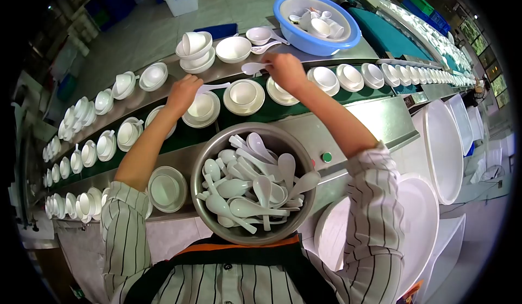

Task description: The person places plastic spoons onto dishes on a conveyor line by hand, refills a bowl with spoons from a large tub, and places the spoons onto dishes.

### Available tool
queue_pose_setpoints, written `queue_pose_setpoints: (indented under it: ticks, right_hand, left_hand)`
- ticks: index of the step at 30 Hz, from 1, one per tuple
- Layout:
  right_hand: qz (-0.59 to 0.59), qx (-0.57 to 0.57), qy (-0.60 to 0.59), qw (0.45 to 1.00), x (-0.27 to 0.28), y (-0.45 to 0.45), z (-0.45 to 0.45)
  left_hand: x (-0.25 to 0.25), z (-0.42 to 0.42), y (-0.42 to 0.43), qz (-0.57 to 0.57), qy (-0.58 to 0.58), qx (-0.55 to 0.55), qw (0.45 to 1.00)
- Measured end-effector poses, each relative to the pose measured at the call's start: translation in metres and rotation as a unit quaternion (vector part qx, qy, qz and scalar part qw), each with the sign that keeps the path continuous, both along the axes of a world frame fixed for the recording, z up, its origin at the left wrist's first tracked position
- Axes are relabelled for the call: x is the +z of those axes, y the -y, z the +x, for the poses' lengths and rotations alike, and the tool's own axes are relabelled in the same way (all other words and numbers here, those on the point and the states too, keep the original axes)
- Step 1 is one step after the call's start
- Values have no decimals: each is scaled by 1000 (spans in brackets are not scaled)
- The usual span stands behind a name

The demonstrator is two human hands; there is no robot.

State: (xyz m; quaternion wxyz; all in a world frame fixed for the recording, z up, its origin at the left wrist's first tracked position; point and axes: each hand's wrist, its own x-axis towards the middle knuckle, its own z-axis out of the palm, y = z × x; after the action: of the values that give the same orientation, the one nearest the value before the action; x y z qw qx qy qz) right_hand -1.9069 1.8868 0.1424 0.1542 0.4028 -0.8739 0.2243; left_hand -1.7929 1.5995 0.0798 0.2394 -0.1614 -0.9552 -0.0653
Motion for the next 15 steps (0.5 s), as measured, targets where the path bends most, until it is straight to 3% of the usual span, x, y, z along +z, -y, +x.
queue_pose_setpoints:
  ticks: [2, 4, 7, 9, 10, 12, 14, 15]
  right_hand:
    - [100, -22, -3, 995, -24, 23, -5]
    - [172, 25, 30, 984, -45, 38, -4]
    - [62, 128, -35, 989, -65, 36, 0]
    - [-2, 152, -64, 986, -40, 29, 23]
    - [33, 141, -6, 989, -16, 21, 44]
    - [100, 118, 104, 983, 28, -2, 88]
    - [298, 109, 103, 943, 44, -23, 129]
    - [340, 106, 102, 929, 34, -33, 142]
  left_hand:
    - [4, 5, 7, -10, -4, 2, 1000]
    - [2, 8, 19, -25, -8, 16, 1000]
    - [-10, 15, 31, -31, 76, 56, 995]
    - [-8, 21, 41, 10, 151, 89, 984]
    - [-3, 20, 48, 16, 228, 123, 966]
    - [-2, 28, 56, -36, 137, 71, 987]
    - [50, 53, 4, 17, 109, 22, 994]
    - [61, 66, -25, 77, 133, -76, 985]
